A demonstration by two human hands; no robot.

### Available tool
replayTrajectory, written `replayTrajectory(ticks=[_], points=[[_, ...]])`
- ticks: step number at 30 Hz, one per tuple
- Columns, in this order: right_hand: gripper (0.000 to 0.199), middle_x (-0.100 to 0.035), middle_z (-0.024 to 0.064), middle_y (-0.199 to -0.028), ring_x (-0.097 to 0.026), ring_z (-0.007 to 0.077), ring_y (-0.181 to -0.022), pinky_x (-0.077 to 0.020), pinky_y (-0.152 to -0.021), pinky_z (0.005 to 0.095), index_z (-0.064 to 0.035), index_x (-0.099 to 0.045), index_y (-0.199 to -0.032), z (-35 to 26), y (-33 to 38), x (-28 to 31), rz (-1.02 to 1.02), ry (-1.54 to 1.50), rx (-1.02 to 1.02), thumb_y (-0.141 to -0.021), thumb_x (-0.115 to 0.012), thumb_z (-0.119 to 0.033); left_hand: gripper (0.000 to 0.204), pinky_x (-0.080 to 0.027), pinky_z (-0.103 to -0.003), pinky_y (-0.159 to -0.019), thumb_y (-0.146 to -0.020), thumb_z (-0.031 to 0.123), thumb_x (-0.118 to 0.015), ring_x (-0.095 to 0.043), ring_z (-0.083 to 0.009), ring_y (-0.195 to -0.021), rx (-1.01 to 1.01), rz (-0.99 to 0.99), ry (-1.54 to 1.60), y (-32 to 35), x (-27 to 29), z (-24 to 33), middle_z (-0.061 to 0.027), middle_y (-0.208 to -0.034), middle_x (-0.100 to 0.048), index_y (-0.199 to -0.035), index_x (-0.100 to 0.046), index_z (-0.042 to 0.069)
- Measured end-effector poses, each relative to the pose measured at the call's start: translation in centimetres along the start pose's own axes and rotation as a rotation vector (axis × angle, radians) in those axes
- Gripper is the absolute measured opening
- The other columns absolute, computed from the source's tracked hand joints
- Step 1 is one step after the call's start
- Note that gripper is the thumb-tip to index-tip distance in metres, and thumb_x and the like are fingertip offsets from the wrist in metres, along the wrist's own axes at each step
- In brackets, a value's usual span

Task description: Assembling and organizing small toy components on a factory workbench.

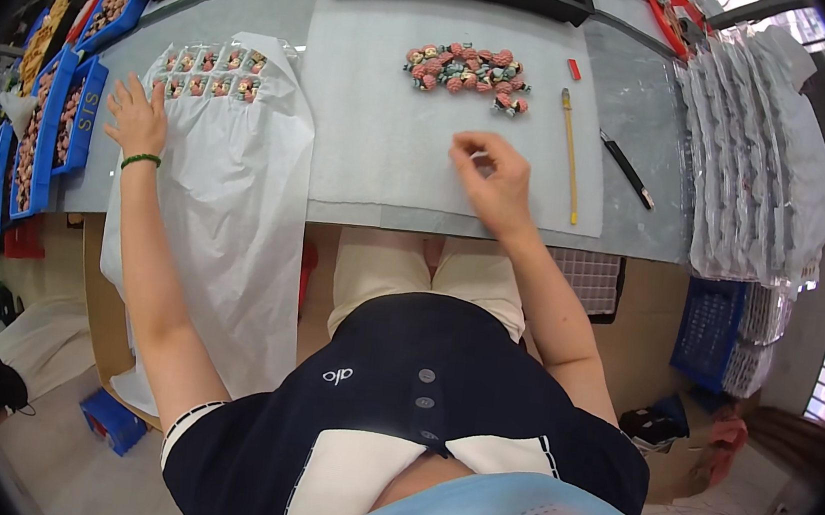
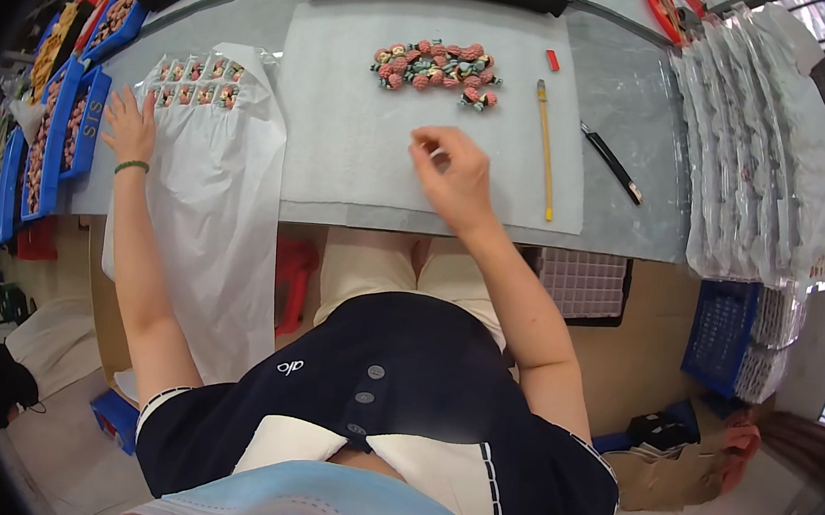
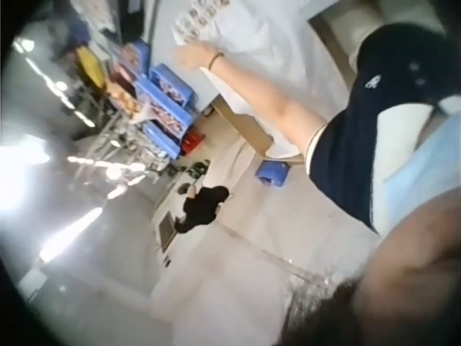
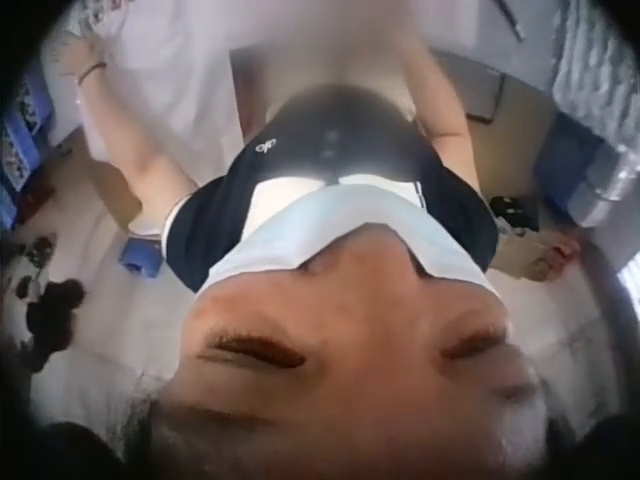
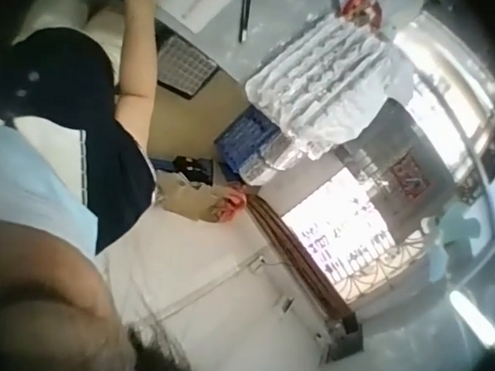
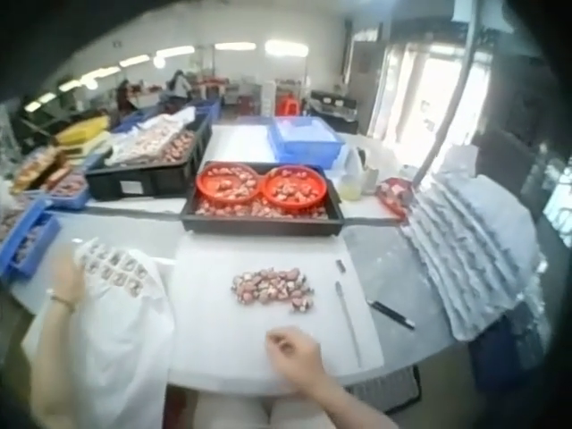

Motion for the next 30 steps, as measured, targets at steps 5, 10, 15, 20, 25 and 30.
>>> replayTrajectory(ticks=[5, 10, 15, 20, 25, 30], points=[[0.03, -0.057, 0.0106, -0.092, -0.057, 0.0179, -0.08, -0.0474, -0.067, 0.027, -0.003, -0.058, -0.097, -1.0, -2.8, 5.2, 0.424, 0.891, 0.319, -0.067, -0.066, -0.002, 0.035, -0.031, -0.041, -0.095, -0.083, 0.026, -0.056, -0.043, -0.035, -0.113, -0.468, 0.023, 0.909, 5.3, 11.0, 11.1, -0.0163, -0.115, -0.052, -0.11, -0.054, 0.004], [0.039, -0.056, 0.0104, -0.096, -0.056, 0.0189, -0.085, -0.0458, -0.073, 0.0265, -0.0045, -0.056, -0.103, 2.2, -2.9, 5.5, 0.136, 0.58, 0.068, -0.066, -0.067, -0.002, 0.03, -0.038, -0.036, -0.089, -0.077, 0.012, -0.062, -0.05, -0.0308, -0.105, -0.628, -0.099, 1.192, 13.2, 17.0, 18.5, -0.0144, -0.104, -0.058, -0.105, -0.057, 0.002], [0.041, -0.056, 0.0071, -0.101, -0.054, 0.0148, -0.09, -0.0438, -0.077, 0.0248, -0.0029, -0.053, -0.109, 0.3, -0.2, 3.5, 0.049, 0.069, -0.017, -0.07, -0.065, 0.002, 0.026, -0.044, -0.024, -0.074, -0.081, 0.011, -0.058, -0.057, -0.0127, -0.084, -0.329, -0.656, 1.709, 17.6, 15.2, 22.7, -0.0086, -0.094, -0.062, -0.105, -0.058, 0.001], [0.045, -0.052, 0.0075, -0.108, -0.05, 0.0146, -0.097, -0.043, -0.078, 0.0263, 0.0012, -0.047, -0.114, -0.6, 2.8, 0.2, -0.119, -0.423, -0.062, -0.073, -0.064, 0.004, 0.028, -0.043, -0.021, -0.065, -0.086, 0.018, -0.054, -0.05, -0.0071, -0.07, 0.217, -1.24, 2.222, 19.9, 12.8, 25.6, -0.003, -0.084, -0.06, -0.106, -0.057, -0.001], [0.04, -0.053, 0.0088, -0.104, -0.052, 0.0139, -0.092, -0.0452, -0.072, 0.0246, 0.0017, -0.048, -0.112, -0.2, 4.0, -1.0, 0.034, -0.224, 0.033, -0.075, -0.064, 0.0, 0.024, -0.044, -0.022, -0.067, -0.085, 0.015, -0.055, -0.052, -0.0083, -0.074, 0.189, -1.146, 2.105, 20.3, 11.7, 25.0, -0.0048, -0.087, -0.06, -0.101, -0.059, -0.003], [0.023, -0.057, 0.0095, -0.092, -0.057, 0.0124, -0.077, -0.0484, -0.063, 0.0219, 0.0044, -0.053, -0.099, 1.1, 4.8, -2.4, -0.007, -0.615, -0.34, -0.079, -0.061, -0.004, 0.017, -0.046, -0.023, -0.072, -0.082, 0.006, -0.057, -0.056, -0.0112, -0.079, 0.116, -0.928, 2.053, 20.6, 11.9, 24.4, -0.0074, -0.091, -0.061, -0.097, -0.059, -0.003]])
Point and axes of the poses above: each hand's wrist, its own y-axis away from the middle knuckle, its own x-axis out of the back of the hand, z = x × y, the point moved 3 cm from there along -y, towards the middle knuckle
